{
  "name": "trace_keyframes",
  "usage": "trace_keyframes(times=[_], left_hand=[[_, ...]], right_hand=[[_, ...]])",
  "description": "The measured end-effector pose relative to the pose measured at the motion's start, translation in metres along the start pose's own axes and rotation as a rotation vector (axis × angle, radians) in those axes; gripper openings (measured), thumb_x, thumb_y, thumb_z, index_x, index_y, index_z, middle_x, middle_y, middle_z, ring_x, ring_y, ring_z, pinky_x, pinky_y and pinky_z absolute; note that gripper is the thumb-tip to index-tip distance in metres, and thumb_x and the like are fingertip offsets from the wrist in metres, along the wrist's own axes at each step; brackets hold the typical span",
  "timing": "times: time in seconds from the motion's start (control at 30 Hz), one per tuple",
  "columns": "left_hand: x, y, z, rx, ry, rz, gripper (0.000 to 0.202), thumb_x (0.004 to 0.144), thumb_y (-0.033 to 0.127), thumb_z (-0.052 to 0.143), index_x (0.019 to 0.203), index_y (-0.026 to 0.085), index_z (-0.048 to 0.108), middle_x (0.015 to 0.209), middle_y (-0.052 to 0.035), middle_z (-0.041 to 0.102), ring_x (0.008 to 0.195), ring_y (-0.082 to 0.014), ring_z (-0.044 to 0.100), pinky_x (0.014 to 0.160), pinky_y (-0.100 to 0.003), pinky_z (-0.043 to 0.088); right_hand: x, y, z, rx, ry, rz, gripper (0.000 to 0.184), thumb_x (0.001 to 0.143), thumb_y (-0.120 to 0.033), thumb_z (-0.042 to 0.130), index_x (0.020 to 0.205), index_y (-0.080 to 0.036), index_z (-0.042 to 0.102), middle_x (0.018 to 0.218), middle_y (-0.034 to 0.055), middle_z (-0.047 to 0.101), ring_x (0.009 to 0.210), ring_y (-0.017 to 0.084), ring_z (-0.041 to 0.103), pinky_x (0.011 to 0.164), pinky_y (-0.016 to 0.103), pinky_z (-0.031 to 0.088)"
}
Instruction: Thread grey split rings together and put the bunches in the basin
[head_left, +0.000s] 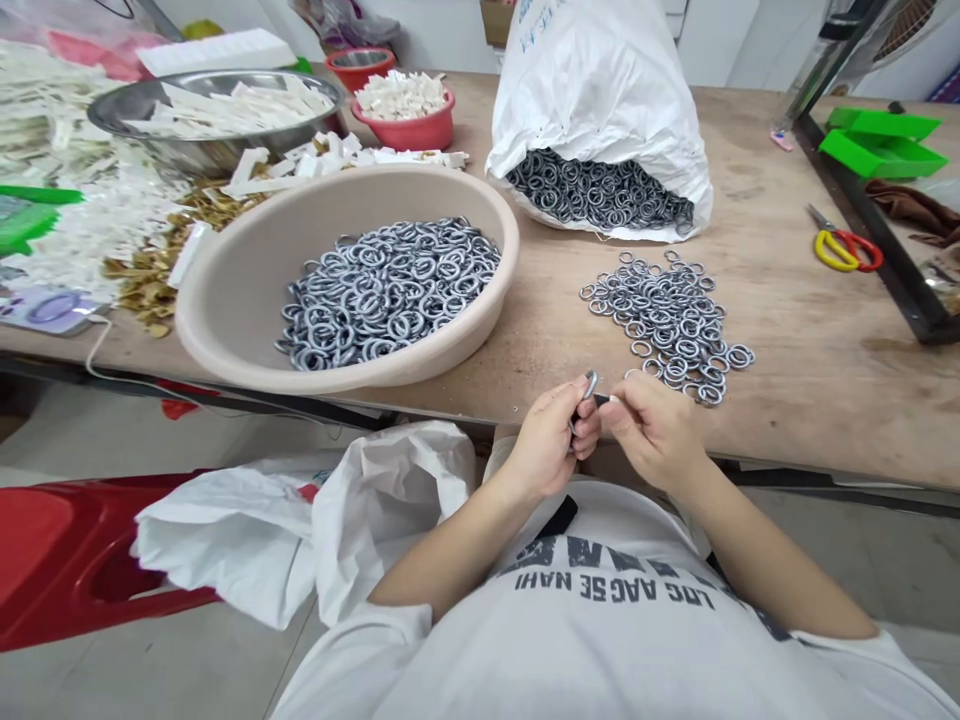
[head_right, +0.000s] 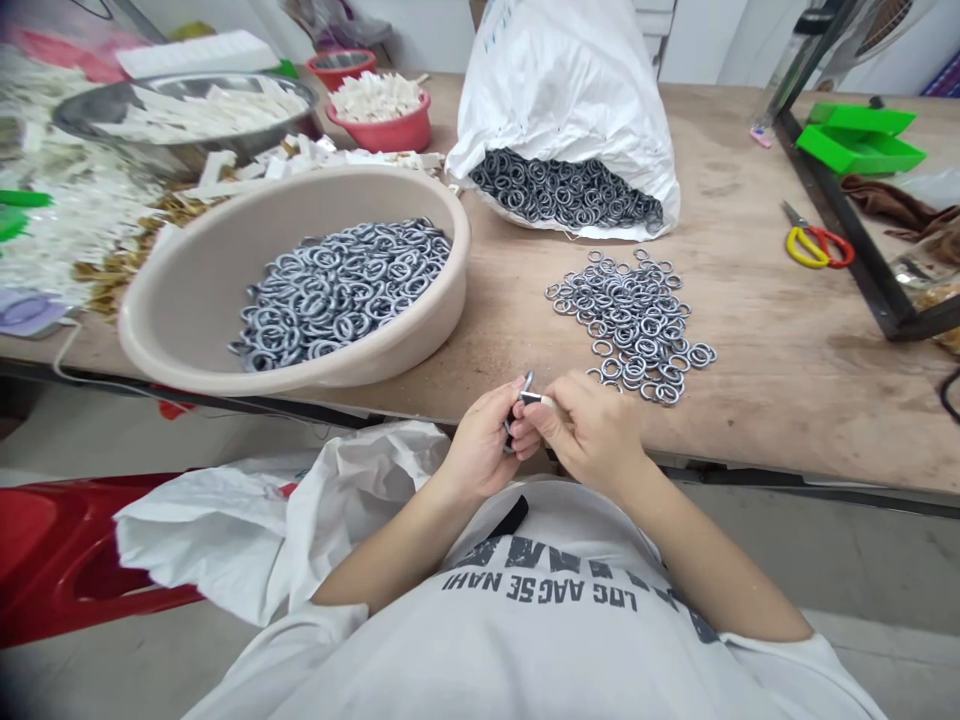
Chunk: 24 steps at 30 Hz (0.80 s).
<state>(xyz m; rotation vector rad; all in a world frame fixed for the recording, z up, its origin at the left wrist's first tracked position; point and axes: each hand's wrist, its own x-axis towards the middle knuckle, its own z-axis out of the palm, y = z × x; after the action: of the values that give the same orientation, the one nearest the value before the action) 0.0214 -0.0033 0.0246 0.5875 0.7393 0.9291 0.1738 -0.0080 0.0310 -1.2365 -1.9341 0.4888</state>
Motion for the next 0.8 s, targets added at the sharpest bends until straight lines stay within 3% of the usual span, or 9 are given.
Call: trace_keyframes(times=[0.17,0.3,0.4,0.5,0.6,0.67,0.8], left_hand=[[0.0,-0.002,0.003,-0.009,0.046,0.012,0.041,0.087,0.047,0.065,0.068,0.019,0.042,0.049,0.0082,0.037,0.039,-0.0047,0.032,0.039,-0.018,0.024],[-0.002,-0.002,0.004,0.02,0.016,0.021,0.038,0.09,0.045,0.06,0.068,0.019,0.042,0.049,0.0084,0.035,0.038,-0.005,0.03,0.039,-0.018,0.024],[-0.007,-0.004,0.003,0.05,-0.092,0.011,0.039,0.091,0.042,0.058,0.064,0.018,0.042,0.048,0.0075,0.035,0.039,-0.005,0.028,0.039,-0.019,0.023],[-0.011,-0.005,0.001,0.045,-0.181,-0.009,0.041,0.091,0.039,0.058,0.06,0.018,0.041,0.048,0.0065,0.036,0.04,-0.005,0.028,0.039,-0.019,0.024],[-0.01,-0.002,-0.005,0.007,-0.112,0.01,0.035,0.089,0.035,0.059,0.062,0.017,0.046,0.05,0.0052,0.041,0.04,-0.0055,0.034,0.04,-0.019,0.028],[-0.006,0.001,-0.011,0.007,-0.053,0.01,0.027,0.088,0.033,0.059,0.069,0.014,0.055,0.053,0.0033,0.048,0.041,-0.0058,0.039,0.041,-0.019,0.03],[0.003,0.006,-0.02,-0.014,0.004,0.002,0.023,0.082,0.027,0.061,0.097,0.011,0.067,0.064,-0.0007,0.061,0.042,-0.0067,0.046,0.038,-0.018,0.031]], right_hand=[[-0.006,-0.006,0.002,-0.178,0.002,-0.06,0.04,0.101,-0.047,0.046,0.072,-0.02,0.055,0.07,0.0007,0.053,0.065,0.013,0.049,0.061,0.028,0.032],[-0.004,-0.002,0.005,-0.144,-0.026,-0.061,0.041,0.101,-0.046,0.046,0.07,-0.02,0.051,0.068,-0.0004,0.052,0.063,0.013,0.048,0.061,0.028,0.031],[0.003,0.015,0.0,-0.077,0.012,0.092,0.045,0.102,-0.051,0.041,0.07,-0.021,0.05,0.062,-0.0019,0.049,0.059,0.013,0.046,0.058,0.028,0.03],[0.017,0.041,-0.01,-0.202,0.116,0.291,0.049,0.102,-0.057,0.036,0.073,-0.021,0.055,0.062,-0.0012,0.052,0.059,0.015,0.048,0.058,0.028,0.029],[0.032,0.061,-0.017,-0.528,0.012,0.344,0.041,0.096,-0.057,0.049,0.089,-0.021,0.065,0.087,0.0051,0.067,0.074,0.02,0.059,0.06,0.029,0.03],[0.041,0.067,-0.017,-0.722,-0.093,0.354,0.037,0.091,-0.056,0.058,0.096,-0.021,0.068,0.1,0.0087,0.069,0.081,0.024,0.063,0.061,0.03,0.031],[0.051,0.073,-0.012,-0.84,-0.195,0.381,0.029,0.093,-0.043,0.057,0.096,-0.018,0.07,0.104,0.013,0.069,0.082,0.025,0.065,0.063,0.032,0.034]])
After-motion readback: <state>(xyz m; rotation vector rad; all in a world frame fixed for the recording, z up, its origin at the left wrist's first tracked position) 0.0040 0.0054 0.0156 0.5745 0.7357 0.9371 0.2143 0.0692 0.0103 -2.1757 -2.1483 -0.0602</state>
